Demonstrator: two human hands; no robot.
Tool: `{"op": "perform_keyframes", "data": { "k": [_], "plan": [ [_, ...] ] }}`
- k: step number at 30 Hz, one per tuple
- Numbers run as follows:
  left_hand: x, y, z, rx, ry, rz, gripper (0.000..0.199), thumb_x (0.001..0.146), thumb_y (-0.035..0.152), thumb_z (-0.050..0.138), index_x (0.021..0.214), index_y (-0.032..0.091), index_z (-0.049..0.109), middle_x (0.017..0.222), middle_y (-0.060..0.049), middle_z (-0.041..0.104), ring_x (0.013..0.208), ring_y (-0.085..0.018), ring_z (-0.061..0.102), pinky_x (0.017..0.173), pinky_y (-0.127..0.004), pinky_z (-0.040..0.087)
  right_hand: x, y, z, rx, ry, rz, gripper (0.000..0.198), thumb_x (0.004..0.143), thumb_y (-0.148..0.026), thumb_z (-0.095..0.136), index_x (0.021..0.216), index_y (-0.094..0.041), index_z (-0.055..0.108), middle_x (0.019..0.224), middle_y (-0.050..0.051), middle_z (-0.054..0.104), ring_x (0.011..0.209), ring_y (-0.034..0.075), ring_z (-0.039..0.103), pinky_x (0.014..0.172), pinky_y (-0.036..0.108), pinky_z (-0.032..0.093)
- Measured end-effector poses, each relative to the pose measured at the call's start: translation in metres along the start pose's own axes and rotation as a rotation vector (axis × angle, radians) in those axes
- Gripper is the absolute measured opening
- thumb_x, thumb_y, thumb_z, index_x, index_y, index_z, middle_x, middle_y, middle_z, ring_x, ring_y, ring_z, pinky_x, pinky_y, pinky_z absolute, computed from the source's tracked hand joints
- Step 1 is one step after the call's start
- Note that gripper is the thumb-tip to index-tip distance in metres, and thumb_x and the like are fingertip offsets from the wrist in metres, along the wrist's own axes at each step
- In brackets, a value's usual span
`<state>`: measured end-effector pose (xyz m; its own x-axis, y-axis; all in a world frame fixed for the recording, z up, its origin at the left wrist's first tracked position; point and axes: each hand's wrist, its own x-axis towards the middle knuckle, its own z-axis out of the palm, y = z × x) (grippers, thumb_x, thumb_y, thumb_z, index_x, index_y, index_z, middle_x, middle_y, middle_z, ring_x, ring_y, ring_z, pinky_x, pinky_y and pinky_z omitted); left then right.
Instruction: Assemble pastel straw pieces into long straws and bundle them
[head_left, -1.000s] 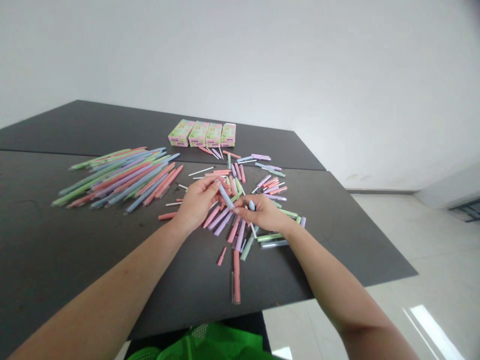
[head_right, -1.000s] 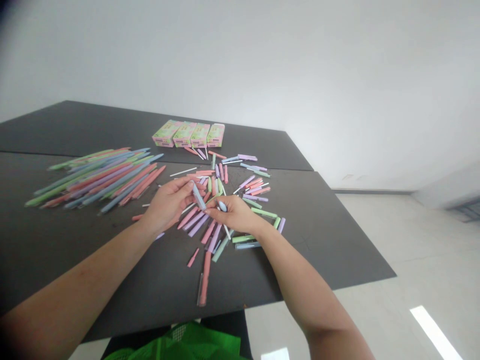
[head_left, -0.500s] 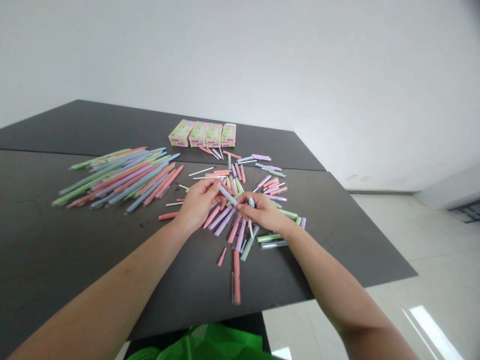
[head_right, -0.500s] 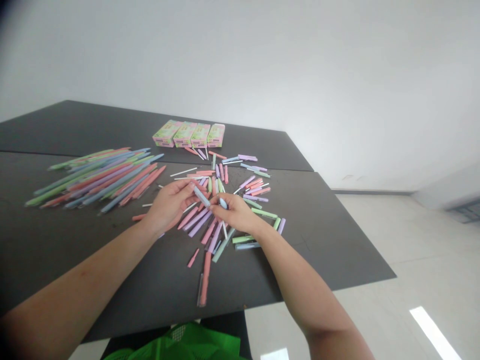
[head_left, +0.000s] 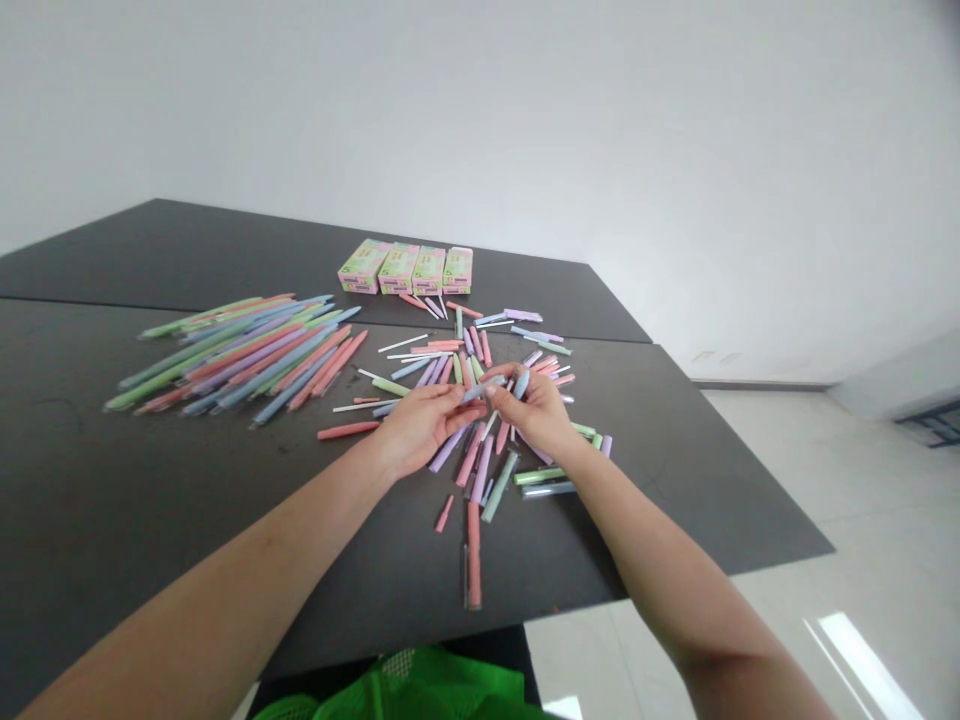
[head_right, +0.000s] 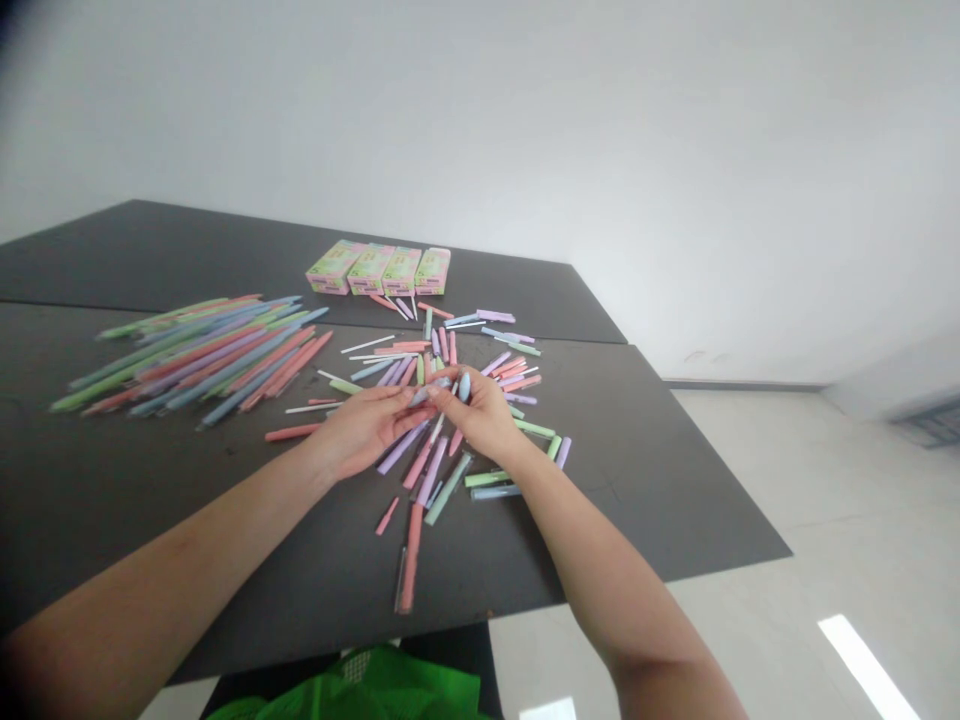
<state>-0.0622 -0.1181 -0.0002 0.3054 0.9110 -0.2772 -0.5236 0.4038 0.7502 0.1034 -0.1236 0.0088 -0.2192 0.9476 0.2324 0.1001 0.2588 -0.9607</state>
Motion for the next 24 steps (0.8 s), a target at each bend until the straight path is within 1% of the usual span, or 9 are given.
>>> {"op": "perform_keyframes", "data": {
  "k": [4,6,9,12,18,21,24],
  "plan": [
    [-0.0042,0.0032,0.0027,-0.03,0.037,-0.035,0.021,0.086,0.0,0.051,0.077,0.006,0.069,0.082,-0.011,0.071,0.074,-0.015,0.07,0.081,-0.028,0.06,0.0006,0.0021,-0.0022,-0.145,0.1,-0.078,0.028,0.085,-0.044,0.061,0.092,-0.017,0.062,0.066,-0.001,0.055,0.058,0.01,0.044,0.056,0.024,0.037],
    [-0.0056,0.0055,0.0024,-0.041,0.038,-0.048,0.02,0.085,-0.001,0.051,0.078,0.005,0.069,0.084,-0.012,0.071,0.074,-0.016,0.071,0.08,-0.027,0.06,0.0006,0.0023,-0.0033,-0.154,0.122,-0.084,0.029,0.085,-0.045,0.06,0.093,-0.017,0.061,0.066,-0.002,0.054,0.057,0.011,0.044,0.055,0.024,0.036],
    [-0.0065,0.0078,0.0006,-0.051,0.01,-0.055,0.018,0.084,-0.001,0.053,0.079,0.005,0.069,0.085,-0.013,0.071,0.076,-0.017,0.071,0.078,-0.026,0.06,0.0011,0.003,-0.0041,-0.082,0.155,-0.041,0.031,0.085,-0.049,0.06,0.093,-0.019,0.059,0.066,-0.001,0.053,0.055,0.011,0.042,0.051,0.024,0.033],
    [-0.0058,0.0075,-0.0014,-0.032,-0.012,-0.055,0.019,0.082,-0.004,0.053,0.082,0.004,0.07,0.082,-0.013,0.071,0.074,-0.015,0.07,0.075,-0.023,0.059,0.0024,0.0042,-0.0044,-0.001,0.181,0.012,0.034,0.083,-0.052,0.061,0.093,-0.02,0.056,0.065,-0.002,0.052,0.052,0.01,0.039,0.046,0.023,0.03],
    [-0.0027,0.0038,-0.0045,0.035,-0.019,-0.051,0.023,0.079,-0.009,0.053,0.082,0.004,0.072,0.077,-0.012,0.07,0.069,-0.011,0.068,0.071,-0.018,0.057,0.0062,0.0013,-0.0052,0.182,0.204,0.058,0.033,0.08,-0.051,0.063,0.088,-0.021,0.052,0.061,-0.005,0.049,0.042,0.005,0.029,0.039,0.022,0.022],
    [-0.003,0.004,-0.0051,0.053,-0.036,-0.048,0.022,0.081,-0.007,0.054,0.083,0.005,0.072,0.071,-0.009,0.069,0.064,-0.01,0.066,0.068,-0.017,0.056,0.0087,-0.0008,-0.0073,0.282,0.233,0.079,0.032,0.08,-0.05,0.064,0.085,-0.021,0.051,0.06,-0.006,0.047,0.041,0.004,0.026,0.038,0.021,0.02],
    [-0.0041,0.0054,-0.0042,0.066,-0.028,-0.052,0.021,0.086,-0.003,0.051,0.085,0.005,0.071,0.067,-0.008,0.068,0.059,-0.01,0.065,0.062,-0.017,0.056,0.0093,-0.0018,-0.0093,0.318,0.249,0.064,0.03,0.082,-0.048,0.062,0.086,-0.021,0.05,0.061,-0.006,0.046,0.041,0.005,0.026,0.039,0.021,0.021]
  ]
}}
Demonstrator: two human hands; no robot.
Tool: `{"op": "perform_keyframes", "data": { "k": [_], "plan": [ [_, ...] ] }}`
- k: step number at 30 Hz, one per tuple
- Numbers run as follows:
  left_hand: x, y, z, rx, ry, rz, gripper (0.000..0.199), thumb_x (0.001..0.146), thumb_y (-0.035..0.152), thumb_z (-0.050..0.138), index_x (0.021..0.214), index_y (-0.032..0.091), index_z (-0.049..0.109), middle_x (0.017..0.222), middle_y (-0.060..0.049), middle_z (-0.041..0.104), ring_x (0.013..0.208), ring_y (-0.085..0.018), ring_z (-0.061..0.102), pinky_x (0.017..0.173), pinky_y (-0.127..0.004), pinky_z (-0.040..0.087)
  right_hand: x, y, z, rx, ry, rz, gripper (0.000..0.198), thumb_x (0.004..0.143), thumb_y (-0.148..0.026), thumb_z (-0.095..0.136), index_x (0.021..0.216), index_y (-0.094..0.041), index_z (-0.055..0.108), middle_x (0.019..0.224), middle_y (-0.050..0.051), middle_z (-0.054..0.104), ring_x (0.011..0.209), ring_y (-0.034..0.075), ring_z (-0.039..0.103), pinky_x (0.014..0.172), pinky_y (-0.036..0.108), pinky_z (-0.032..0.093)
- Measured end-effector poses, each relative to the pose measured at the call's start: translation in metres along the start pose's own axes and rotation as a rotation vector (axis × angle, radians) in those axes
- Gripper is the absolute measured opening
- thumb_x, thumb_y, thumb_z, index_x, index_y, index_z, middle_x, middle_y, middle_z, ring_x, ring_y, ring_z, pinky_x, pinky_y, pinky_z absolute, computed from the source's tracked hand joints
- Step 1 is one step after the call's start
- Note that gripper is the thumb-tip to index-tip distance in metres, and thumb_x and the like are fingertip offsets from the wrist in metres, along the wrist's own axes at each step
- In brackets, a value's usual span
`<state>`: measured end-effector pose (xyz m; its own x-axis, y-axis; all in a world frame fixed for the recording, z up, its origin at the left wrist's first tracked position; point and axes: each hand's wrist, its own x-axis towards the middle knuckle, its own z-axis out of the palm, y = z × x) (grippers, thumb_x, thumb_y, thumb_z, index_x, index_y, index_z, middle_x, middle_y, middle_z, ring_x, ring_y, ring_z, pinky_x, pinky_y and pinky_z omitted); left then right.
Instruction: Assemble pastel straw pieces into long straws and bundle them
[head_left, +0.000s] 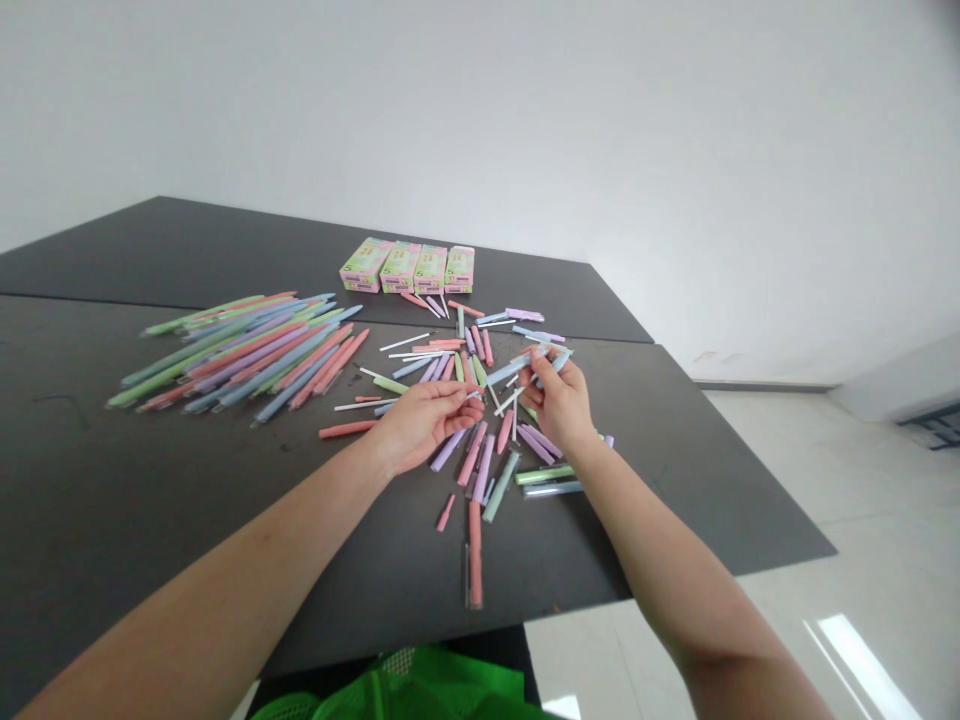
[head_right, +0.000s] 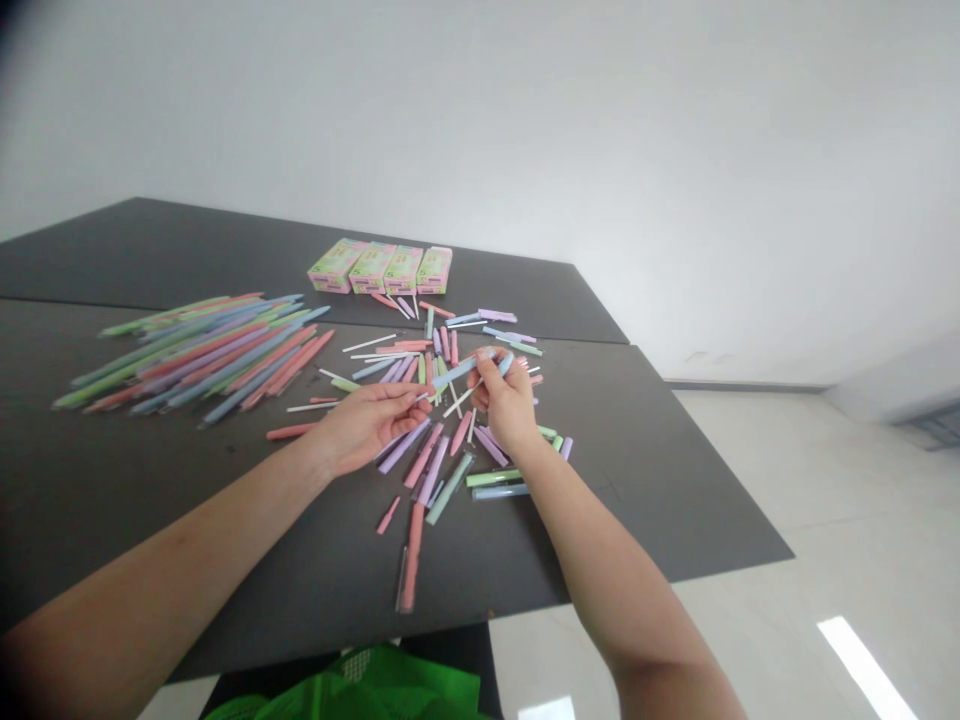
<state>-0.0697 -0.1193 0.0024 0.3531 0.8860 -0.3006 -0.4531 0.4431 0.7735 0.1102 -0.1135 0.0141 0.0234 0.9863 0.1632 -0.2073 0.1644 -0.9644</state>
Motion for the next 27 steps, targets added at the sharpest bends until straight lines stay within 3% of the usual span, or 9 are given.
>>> {"op": "perform_keyframes", "data": {
  "k": [5,9,11,15,18,20,27],
  "plan": [
    [0.0,-0.001,0.001,0.022,0.009,-0.019,0.013,0.089,0.006,0.055,0.085,0.007,0.067,0.072,-0.01,0.071,0.066,-0.015,0.071,0.061,-0.019,0.057,-0.011,-0.003,0.002,-0.179,-0.043,-0.168,0.026,0.091,-0.048,0.05,0.095,-0.023,0.05,0.064,-0.004,0.05,0.043,0.008,0.031,0.043,0.024,0.026],
    [0.003,-0.006,0.0,0.076,-0.051,-0.01,0.012,0.087,0.006,0.057,0.082,0.008,0.069,0.075,-0.01,0.072,0.067,-0.014,0.071,0.062,-0.018,0.057,-0.021,-0.005,0.006,-0.61,-0.274,-0.26,0.024,0.091,-0.043,0.051,0.099,-0.021,0.054,0.071,0.0,0.057,0.059,0.014,0.05,0.06,0.028,0.04],
    [0.003,-0.008,0.0,0.107,-0.069,-0.011,0.014,0.086,0.005,0.057,0.081,0.007,0.069,0.077,-0.01,0.073,0.068,-0.014,0.071,0.065,-0.019,0.058,-0.022,-0.003,0.008,-0.689,-0.329,-0.253,0.023,0.092,-0.042,0.05,0.099,-0.021,0.054,0.071,0.001,0.058,0.062,0.015,0.053,0.065,0.029,0.041],
    [0.002,-0.004,0.001,0.102,-0.027,0.03,0.016,0.089,0.006,0.053,0.085,0.008,0.069,0.076,-0.011,0.073,0.07,-0.015,0.072,0.068,-0.021,0.058,-0.015,0.002,0.008,-0.439,-0.191,-0.157,0.027,0.092,-0.048,0.049,0.095,-0.021,0.051,0.062,-0.003,0.053,0.05,0.011,0.043,0.05,0.025,0.036],
    [0.001,0.001,0.001,0.1,-0.003,0.056,0.018,0.091,0.008,0.051,0.084,0.008,0.068,0.072,-0.011,0.072,0.064,-0.013,0.07,0.061,-0.018,0.056,-0.008,0.001,0.006,-0.132,-0.076,-0.047,0.028,0.089,-0.05,0.052,0.091,-0.023,0.045,0.059,-0.006,0.049,0.04,0.007,0.027,0.039,0.022,0.021],
    [0.001,0.004,0.0,0.092,-0.015,0.083,0.018,0.091,0.009,0.051,0.084,0.008,0.067,0.071,-0.009,0.071,0.06,-0.011,0.068,0.056,-0.016,0.054,-0.004,-0.001,0.005,-0.008,-0.021,-0.022,0.028,0.087,-0.049,0.055,0.089,-0.023,0.044,0.06,-0.007,0.048,0.04,0.005,0.024,0.038,0.021,0.019],
    [-0.001,0.004,0.0,0.082,-0.088,0.171,0.009,0.088,0.017,0.061,0.087,0.01,0.066,0.075,-0.006,0.07,0.06,-0.011,0.068,0.051,-0.015,0.051,-0.002,-0.004,0.004,0.11,0.01,0.034,0.027,0.084,-0.046,0.059,0.086,-0.022,0.046,0.059,-0.006,0.049,0.04,0.005,0.025,0.038,0.02,0.019]
  ]
}}
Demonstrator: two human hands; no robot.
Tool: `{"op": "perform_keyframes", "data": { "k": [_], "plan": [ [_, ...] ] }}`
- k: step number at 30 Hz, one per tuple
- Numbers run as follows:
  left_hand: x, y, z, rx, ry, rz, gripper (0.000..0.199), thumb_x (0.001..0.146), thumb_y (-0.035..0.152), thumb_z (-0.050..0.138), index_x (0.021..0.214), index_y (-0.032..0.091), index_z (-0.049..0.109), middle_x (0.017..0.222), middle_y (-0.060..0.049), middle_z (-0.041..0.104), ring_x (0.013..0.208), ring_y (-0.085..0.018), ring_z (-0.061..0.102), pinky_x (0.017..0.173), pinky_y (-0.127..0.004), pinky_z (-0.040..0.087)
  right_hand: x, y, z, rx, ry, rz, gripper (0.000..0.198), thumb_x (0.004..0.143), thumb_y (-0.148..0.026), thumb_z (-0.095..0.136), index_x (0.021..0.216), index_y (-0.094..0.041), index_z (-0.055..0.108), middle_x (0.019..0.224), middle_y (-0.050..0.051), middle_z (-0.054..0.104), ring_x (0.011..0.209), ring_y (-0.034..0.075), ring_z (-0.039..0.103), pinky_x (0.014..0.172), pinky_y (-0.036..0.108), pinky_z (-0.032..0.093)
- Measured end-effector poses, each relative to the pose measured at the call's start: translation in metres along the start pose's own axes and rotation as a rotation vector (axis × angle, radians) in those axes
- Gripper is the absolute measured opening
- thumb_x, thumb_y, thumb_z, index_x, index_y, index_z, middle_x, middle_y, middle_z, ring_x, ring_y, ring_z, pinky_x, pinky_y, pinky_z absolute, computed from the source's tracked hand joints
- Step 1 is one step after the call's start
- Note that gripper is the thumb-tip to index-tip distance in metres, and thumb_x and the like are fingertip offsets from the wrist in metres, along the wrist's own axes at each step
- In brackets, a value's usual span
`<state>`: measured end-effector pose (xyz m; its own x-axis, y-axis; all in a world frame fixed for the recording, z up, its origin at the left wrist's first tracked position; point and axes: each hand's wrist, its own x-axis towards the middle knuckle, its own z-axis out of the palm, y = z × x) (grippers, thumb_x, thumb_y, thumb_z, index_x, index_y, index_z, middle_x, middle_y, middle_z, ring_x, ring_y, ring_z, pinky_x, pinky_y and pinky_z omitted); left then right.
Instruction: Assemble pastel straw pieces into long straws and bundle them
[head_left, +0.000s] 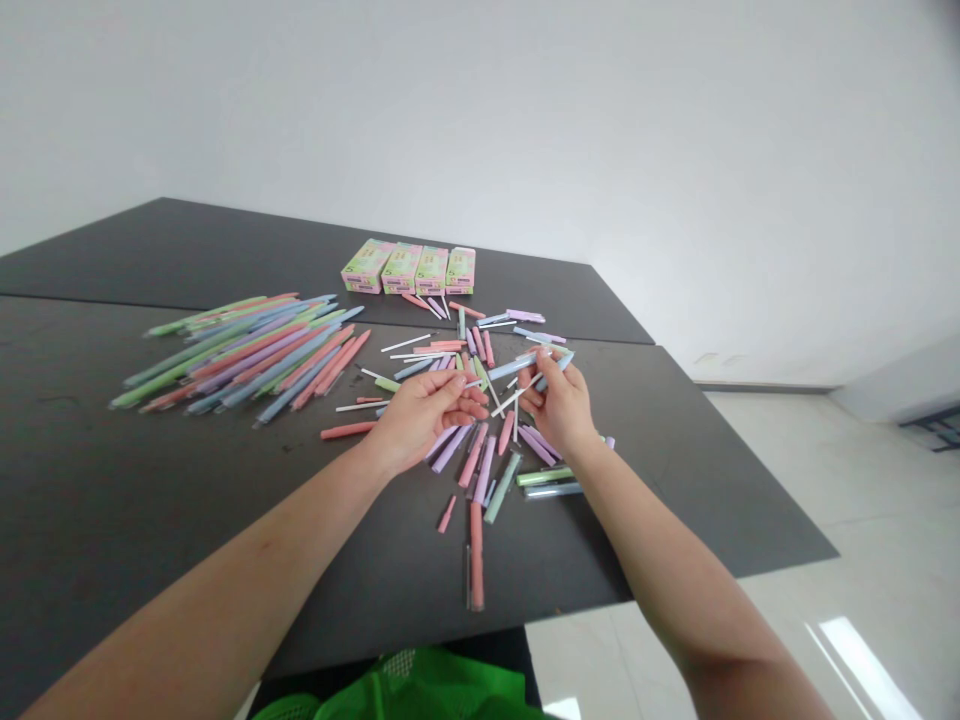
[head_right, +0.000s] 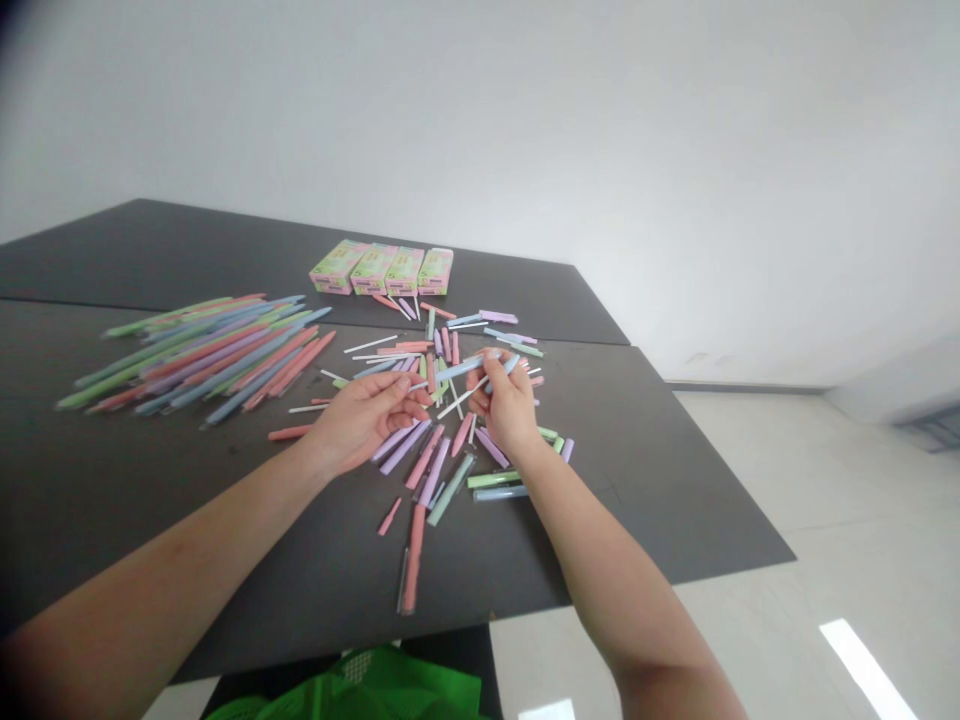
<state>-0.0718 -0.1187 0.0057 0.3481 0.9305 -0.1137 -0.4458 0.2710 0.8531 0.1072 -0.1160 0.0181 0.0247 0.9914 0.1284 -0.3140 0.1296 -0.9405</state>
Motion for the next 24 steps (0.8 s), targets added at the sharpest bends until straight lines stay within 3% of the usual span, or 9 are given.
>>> {"op": "perform_keyframes", "data": {
  "k": [15,24],
  "plan": [
    [0.0,-0.001,0.0,0.099,-0.018,0.121,0.031,0.076,0.037,0.075,0.089,0.015,0.057,0.072,-0.002,0.069,0.057,-0.011,0.067,0.047,-0.014,0.047,-0.004,0.01,0.006,0.177,-0.105,0.076,0.017,0.086,-0.034,0.06,0.085,-0.019,0.051,0.061,-0.004,0.056,0.04,0.005,0.033,0.037,0.017,0.026],
    [0.001,-0.005,-0.004,0.18,0.007,0.241,0.028,0.078,0.039,0.072,0.081,0.016,0.056,0.062,0.002,0.064,0.043,-0.007,0.055,0.039,-0.016,0.04,-0.007,0.011,0.011,0.248,-0.104,0.182,0.017,0.084,-0.03,0.062,0.081,-0.017,0.052,0.064,-0.003,0.058,0.043,0.005,0.039,0.039,0.018,0.033]
  ]
}}
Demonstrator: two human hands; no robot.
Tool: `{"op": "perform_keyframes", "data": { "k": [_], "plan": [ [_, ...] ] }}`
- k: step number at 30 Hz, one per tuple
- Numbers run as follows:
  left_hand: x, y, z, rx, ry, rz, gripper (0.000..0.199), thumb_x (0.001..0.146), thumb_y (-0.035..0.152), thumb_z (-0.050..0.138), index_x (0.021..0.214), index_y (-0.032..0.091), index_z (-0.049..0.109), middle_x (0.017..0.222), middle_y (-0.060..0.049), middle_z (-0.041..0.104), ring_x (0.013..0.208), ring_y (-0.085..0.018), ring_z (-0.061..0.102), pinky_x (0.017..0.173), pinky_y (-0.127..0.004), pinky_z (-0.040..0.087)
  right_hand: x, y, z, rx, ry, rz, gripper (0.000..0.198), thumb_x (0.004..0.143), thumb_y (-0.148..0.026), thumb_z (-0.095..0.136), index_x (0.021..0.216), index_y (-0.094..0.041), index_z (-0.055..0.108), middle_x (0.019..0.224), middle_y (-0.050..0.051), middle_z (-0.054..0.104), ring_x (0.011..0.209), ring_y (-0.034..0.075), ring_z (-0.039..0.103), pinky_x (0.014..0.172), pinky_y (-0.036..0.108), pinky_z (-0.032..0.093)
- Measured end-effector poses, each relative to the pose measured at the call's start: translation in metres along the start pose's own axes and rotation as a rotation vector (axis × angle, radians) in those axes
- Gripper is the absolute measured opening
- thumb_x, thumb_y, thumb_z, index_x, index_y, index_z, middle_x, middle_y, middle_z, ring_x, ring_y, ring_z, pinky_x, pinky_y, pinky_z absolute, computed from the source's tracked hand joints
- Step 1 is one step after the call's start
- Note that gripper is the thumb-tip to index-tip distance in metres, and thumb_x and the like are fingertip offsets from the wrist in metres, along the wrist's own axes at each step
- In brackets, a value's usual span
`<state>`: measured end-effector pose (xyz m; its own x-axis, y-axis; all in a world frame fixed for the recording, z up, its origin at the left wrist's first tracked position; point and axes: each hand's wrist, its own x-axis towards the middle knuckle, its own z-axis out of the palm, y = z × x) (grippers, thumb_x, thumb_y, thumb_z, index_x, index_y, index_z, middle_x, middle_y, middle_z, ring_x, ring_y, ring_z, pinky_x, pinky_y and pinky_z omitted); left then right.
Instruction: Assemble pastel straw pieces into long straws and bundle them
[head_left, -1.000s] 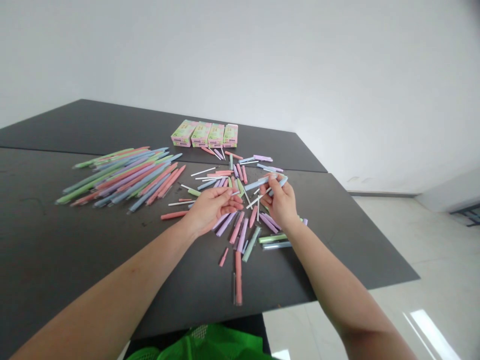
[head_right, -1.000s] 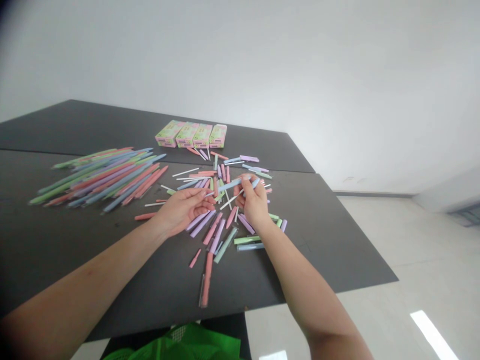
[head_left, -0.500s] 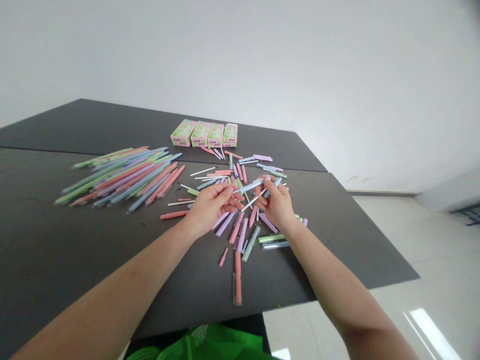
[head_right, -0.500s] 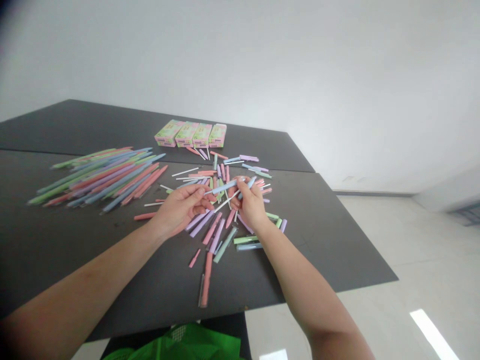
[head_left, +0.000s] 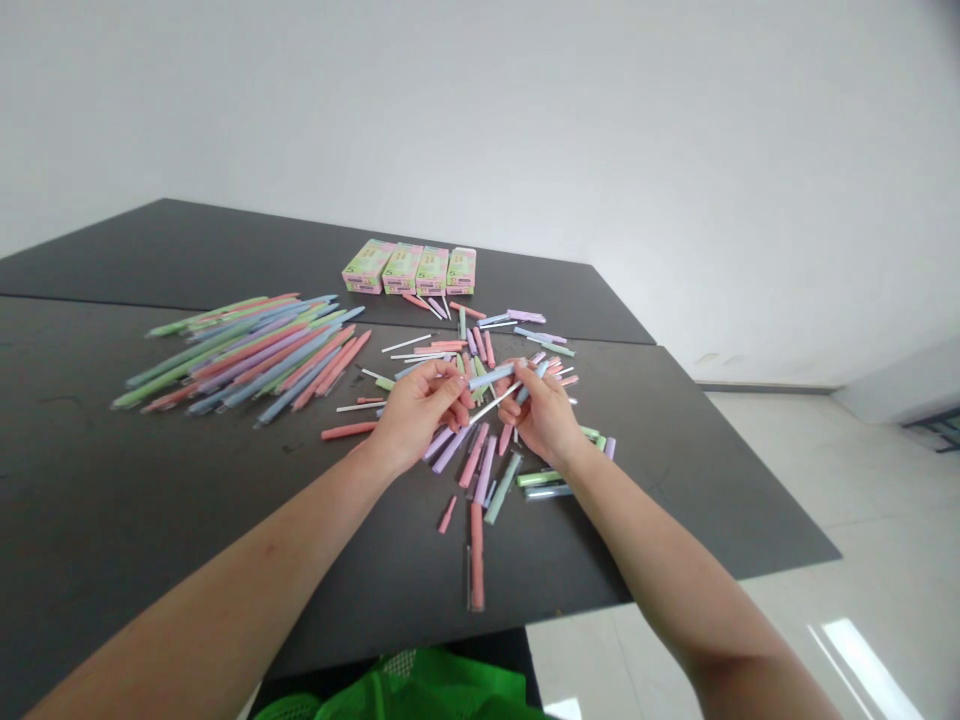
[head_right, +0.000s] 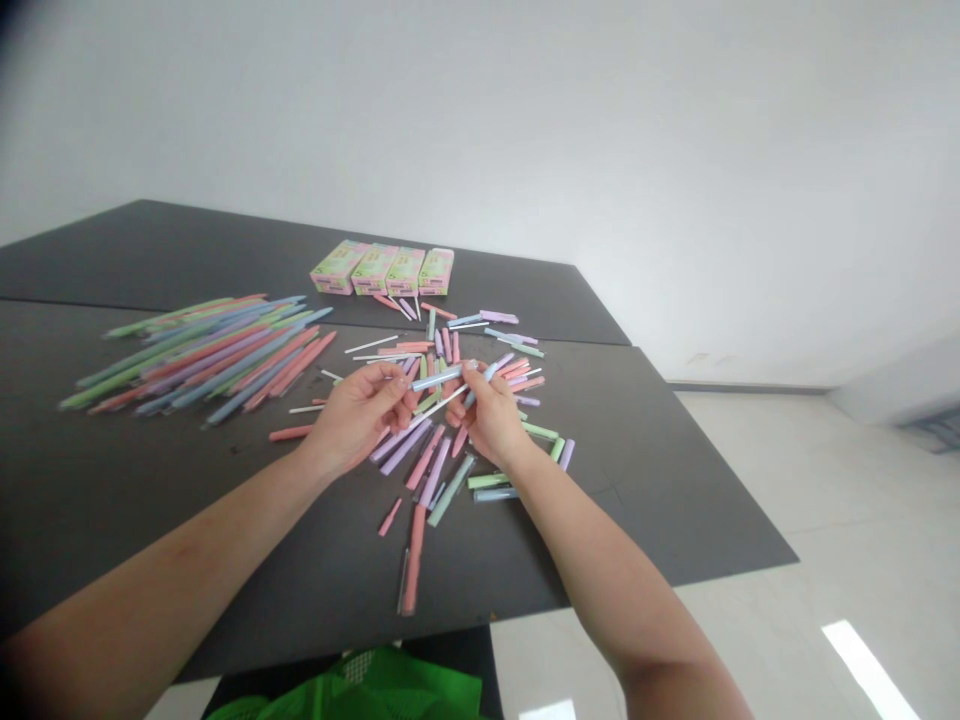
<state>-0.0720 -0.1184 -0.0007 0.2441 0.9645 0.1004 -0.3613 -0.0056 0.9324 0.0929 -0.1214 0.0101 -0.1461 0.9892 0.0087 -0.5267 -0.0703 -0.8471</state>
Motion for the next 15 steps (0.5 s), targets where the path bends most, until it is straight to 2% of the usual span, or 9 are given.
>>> {"op": "perform_keyframes", "data": {
  "k": [6,15],
  "plan": [
    [0.0034,-0.0031,-0.0033,-0.033,0.011,0.102,0.02,0.08,0.03,0.072,0.08,0.016,0.058,0.058,0.005,0.059,0.039,-0.005,0.049,0.038,-0.015,0.037,0.0008,0.0021,0.0002,0.019,-0.017,0.033,0.016,0.082,-0.028,0.064,0.08,-0.017,0.052,0.065,-0.003,0.056,0.045,0.005,0.039,0.04,0.017,0.032],
    [0.0062,0.0054,-0.0087,-0.025,0.031,0.09,0.021,0.073,0.025,0.075,0.089,0.014,0.066,0.069,0.0,0.065,0.048,-0.006,0.054,0.044,-0.016,0.044,0.0033,0.002,-0.0045,-0.063,0.011,0.118,0.02,0.078,-0.028,0.066,0.082,-0.019,0.049,0.058,-0.005,0.053,0.04,0.004,0.03,0.038,0.016,0.021]
  ]
}}
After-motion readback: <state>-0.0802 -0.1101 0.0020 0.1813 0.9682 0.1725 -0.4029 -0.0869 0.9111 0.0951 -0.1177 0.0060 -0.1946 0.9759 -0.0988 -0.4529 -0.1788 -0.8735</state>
